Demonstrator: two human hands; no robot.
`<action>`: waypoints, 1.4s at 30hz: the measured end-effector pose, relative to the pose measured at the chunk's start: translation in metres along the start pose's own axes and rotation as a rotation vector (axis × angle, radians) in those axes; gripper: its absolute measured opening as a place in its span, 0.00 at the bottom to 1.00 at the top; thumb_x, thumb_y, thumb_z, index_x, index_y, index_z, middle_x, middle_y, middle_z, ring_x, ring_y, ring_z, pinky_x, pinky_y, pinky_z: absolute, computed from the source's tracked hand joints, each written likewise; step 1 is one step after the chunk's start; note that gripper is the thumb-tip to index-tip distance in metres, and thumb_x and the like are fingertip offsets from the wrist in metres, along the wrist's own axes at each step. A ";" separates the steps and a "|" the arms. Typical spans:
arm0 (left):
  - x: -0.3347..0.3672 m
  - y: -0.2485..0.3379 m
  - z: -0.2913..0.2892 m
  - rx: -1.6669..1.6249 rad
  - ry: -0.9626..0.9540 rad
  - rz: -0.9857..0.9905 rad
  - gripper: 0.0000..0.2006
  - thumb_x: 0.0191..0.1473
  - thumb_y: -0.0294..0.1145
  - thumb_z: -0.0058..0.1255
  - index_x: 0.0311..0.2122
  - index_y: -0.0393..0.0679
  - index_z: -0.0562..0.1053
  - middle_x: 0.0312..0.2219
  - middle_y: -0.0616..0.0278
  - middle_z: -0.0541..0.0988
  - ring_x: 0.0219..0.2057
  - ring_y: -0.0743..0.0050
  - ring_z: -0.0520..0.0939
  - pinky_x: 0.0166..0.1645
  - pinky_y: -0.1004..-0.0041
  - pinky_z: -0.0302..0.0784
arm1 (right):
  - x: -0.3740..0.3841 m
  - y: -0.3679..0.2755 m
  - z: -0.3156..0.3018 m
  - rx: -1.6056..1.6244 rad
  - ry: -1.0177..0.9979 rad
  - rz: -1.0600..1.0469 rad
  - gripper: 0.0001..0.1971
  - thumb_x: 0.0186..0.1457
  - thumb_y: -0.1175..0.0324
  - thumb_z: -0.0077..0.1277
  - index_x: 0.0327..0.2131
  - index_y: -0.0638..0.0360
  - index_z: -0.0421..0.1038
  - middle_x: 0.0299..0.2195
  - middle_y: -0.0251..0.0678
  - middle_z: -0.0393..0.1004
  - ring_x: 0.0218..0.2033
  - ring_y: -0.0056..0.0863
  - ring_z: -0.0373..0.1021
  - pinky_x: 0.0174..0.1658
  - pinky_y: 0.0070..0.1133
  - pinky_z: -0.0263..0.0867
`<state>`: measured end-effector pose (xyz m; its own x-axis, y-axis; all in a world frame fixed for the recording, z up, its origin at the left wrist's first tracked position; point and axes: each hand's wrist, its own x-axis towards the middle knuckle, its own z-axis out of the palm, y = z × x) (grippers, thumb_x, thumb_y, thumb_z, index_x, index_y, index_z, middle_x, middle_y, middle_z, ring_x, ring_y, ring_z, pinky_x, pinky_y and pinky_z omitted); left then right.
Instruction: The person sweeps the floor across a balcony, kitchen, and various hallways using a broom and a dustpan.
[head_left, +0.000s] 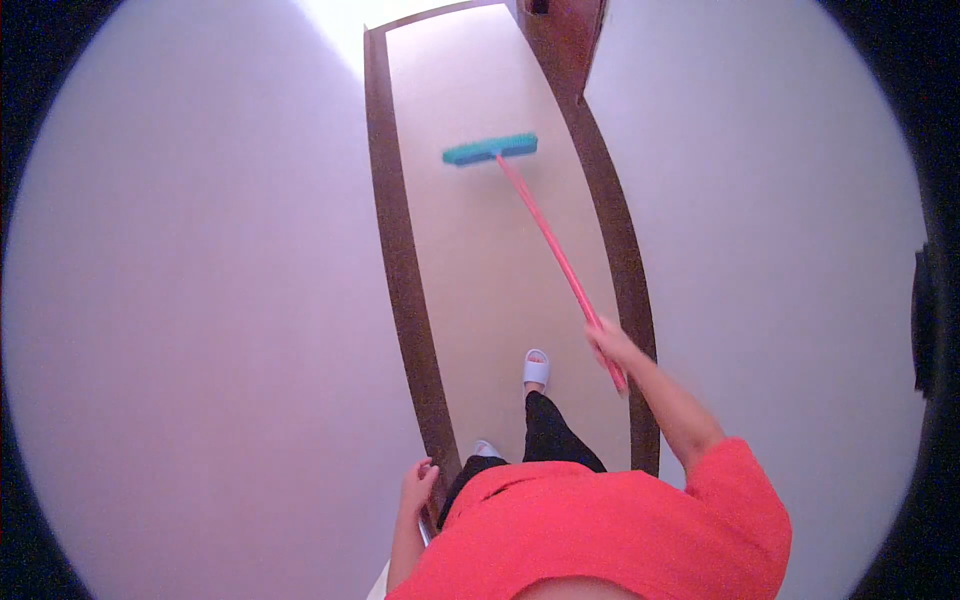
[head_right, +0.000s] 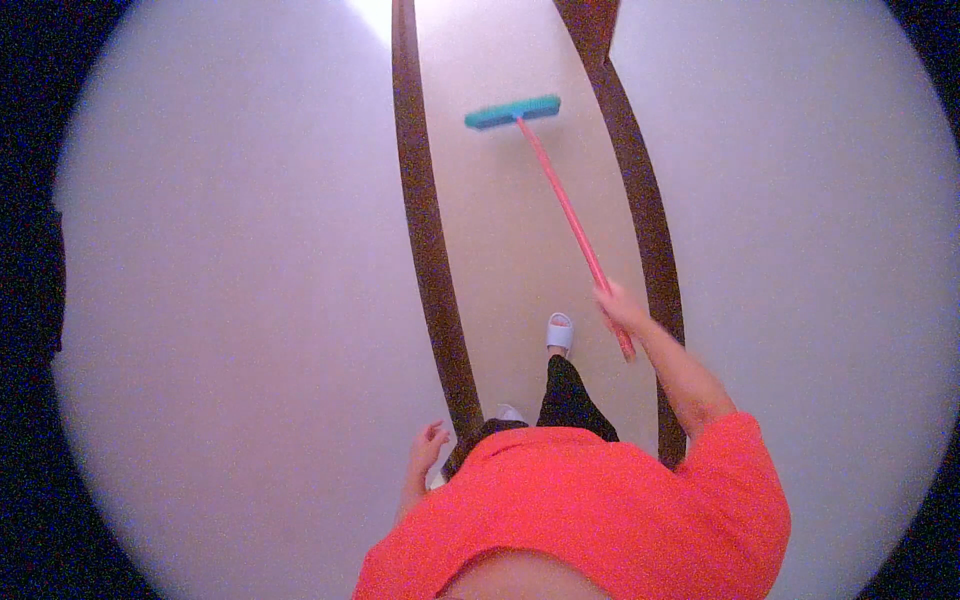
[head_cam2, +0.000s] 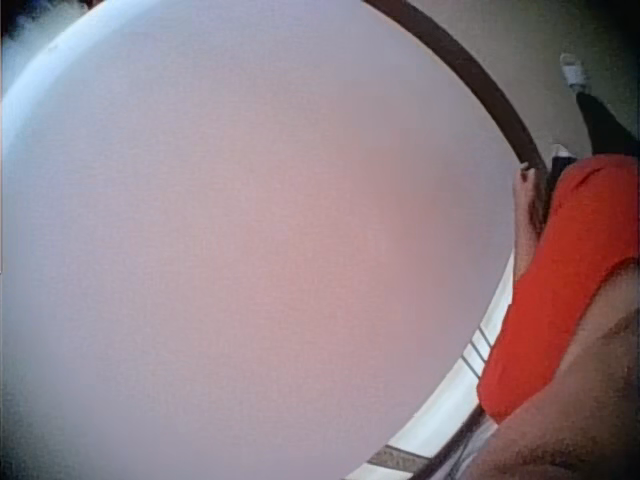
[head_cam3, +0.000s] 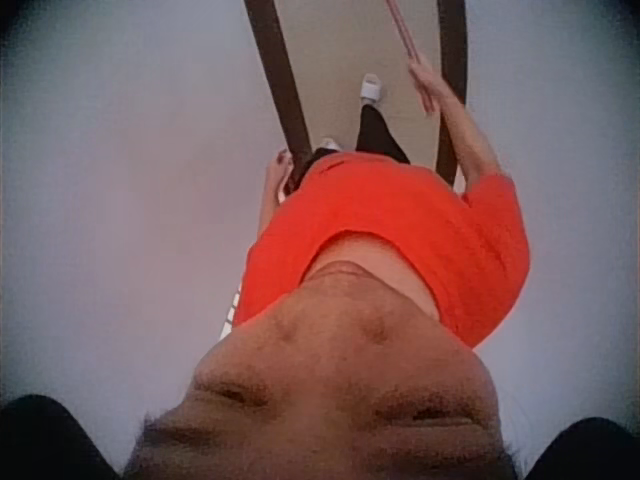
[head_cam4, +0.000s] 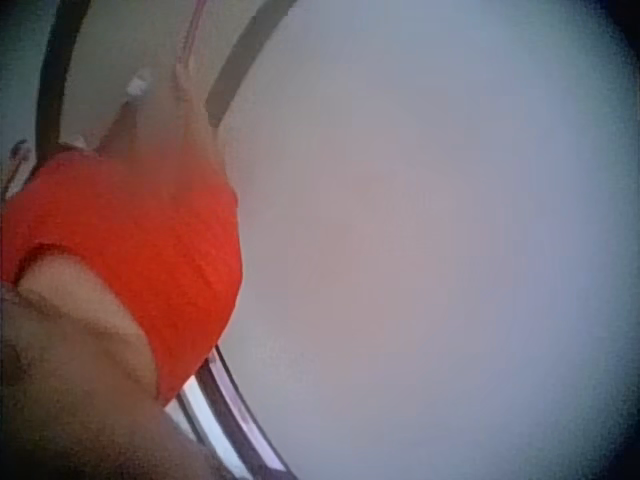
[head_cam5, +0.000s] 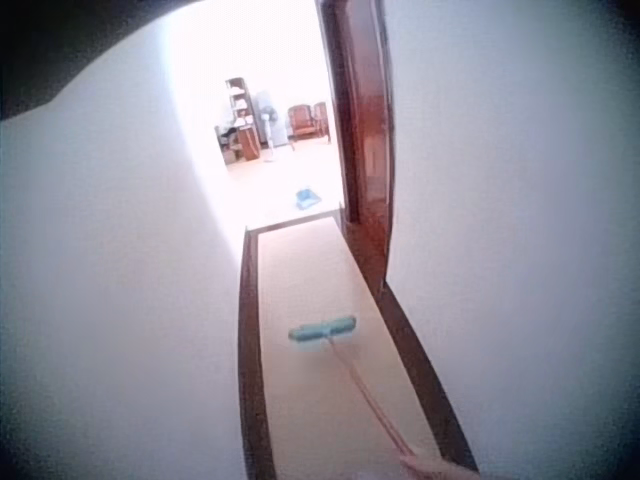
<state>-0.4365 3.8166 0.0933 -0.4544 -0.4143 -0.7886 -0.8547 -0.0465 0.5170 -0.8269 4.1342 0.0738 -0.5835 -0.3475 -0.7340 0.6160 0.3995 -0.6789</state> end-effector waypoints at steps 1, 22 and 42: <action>0.016 0.028 -0.009 0.045 -0.027 -0.020 0.18 0.49 0.35 0.50 0.45 0.38 0.68 0.30 0.58 0.76 0.31 0.74 0.76 0.37 0.75 0.71 | -0.032 0.011 -0.018 -0.085 0.022 -0.018 0.08 0.54 0.62 0.42 0.31 0.55 0.60 0.14 0.25 0.58 0.09 0.16 0.56 0.10 0.17 0.53; 0.157 0.144 -0.119 -0.034 0.007 0.034 0.18 0.48 0.32 0.50 0.45 0.35 0.68 0.27 0.58 0.76 0.27 0.75 0.77 0.32 0.75 0.72 | 0.047 -0.128 0.017 -0.013 0.039 0.230 0.19 0.55 0.49 0.39 0.24 0.56 0.61 0.11 0.30 0.58 0.07 0.23 0.56 0.10 0.24 0.53; 0.222 0.358 -0.239 -0.163 -0.097 -0.028 0.20 0.48 0.31 0.49 0.46 0.32 0.66 0.29 0.57 0.76 0.28 0.76 0.77 0.34 0.77 0.72 | -0.029 -0.319 0.037 0.153 0.198 0.212 0.15 0.55 0.53 0.41 0.33 0.56 0.62 0.15 0.28 0.64 0.07 0.19 0.58 0.09 0.17 0.54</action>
<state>-0.7837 3.4909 0.1833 -0.4595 -0.3216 -0.8279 -0.8192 -0.2068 0.5350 -0.9867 3.9852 0.3115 -0.5166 -0.0924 -0.8512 0.7981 0.3080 -0.5178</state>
